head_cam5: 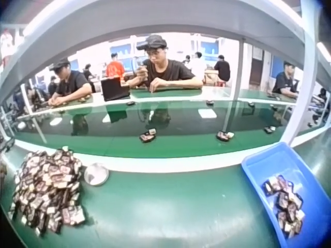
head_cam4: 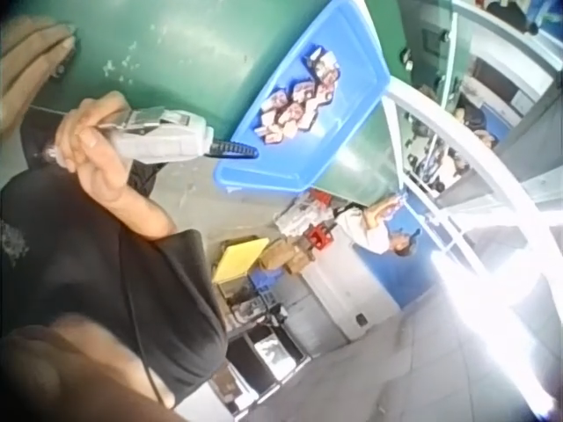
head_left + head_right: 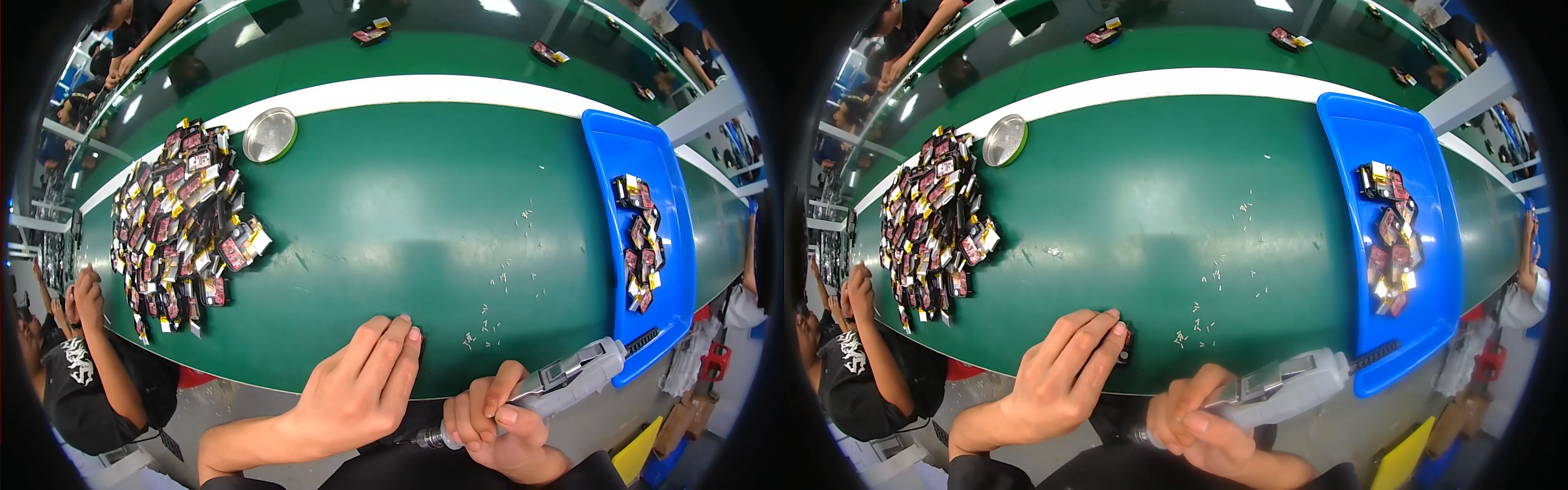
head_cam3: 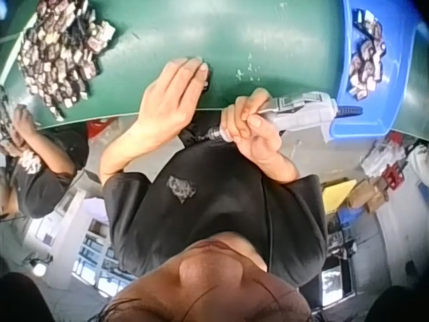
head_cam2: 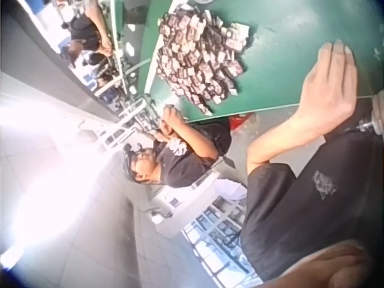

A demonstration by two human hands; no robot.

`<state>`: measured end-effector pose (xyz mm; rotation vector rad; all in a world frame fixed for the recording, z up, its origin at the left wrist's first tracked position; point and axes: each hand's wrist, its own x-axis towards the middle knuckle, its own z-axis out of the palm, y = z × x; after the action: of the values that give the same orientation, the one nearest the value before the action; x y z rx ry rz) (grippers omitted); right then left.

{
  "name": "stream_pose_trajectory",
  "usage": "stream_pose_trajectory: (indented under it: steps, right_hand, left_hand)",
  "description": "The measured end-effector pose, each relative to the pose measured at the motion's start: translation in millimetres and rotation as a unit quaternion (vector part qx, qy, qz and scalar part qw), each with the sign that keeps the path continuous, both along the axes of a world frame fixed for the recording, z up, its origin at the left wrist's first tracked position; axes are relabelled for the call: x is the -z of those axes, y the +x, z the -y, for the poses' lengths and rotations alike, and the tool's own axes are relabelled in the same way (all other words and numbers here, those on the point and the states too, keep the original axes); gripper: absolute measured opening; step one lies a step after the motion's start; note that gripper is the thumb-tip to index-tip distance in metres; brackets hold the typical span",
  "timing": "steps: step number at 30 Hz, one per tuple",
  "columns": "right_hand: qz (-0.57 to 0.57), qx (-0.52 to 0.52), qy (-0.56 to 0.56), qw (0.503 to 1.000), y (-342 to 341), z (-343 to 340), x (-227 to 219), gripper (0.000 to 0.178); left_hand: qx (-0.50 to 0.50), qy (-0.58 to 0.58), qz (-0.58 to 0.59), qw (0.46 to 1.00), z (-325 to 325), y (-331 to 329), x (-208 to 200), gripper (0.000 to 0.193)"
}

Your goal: The person is using an electric screwdriver to assemble small electronic components on a production line.

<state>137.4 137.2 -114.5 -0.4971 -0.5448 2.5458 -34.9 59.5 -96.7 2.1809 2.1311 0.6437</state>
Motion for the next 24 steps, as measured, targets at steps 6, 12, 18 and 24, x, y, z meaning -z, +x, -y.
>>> stream_pose_trajectory:
  steps: [6, 12, 18, 24]
  right_hand:
    - [-0.068, -0.010, -0.026, 0.997, 5.3, 3.7, 5.8, 0.008]
    - [-0.010, -0.028, -0.018, 0.999, 6.0, 9.0, 0.1, 0.011]
    - [-0.030, 0.010, -0.024, 0.999, 8.4, 22.1, 13.1, 0.013]
    - [-0.001, 0.015, 0.020, 1.000, 11.9, 22.3, 15.1, 0.014]
  left_hand:
    - [0.018, -0.040, 0.001, 0.999, -6.0, -3.3, -12.6, 0.036]
    - [0.073, 0.039, -0.107, 0.991, -9.4, 6.3, 3.5, 0.028]
    - [0.119, 0.064, -0.134, 0.982, -9.6, 20.1, 5.4, 0.013]
    - [0.117, 0.037, -0.123, 0.985, -9.9, 27.7, 1.4, 0.012]
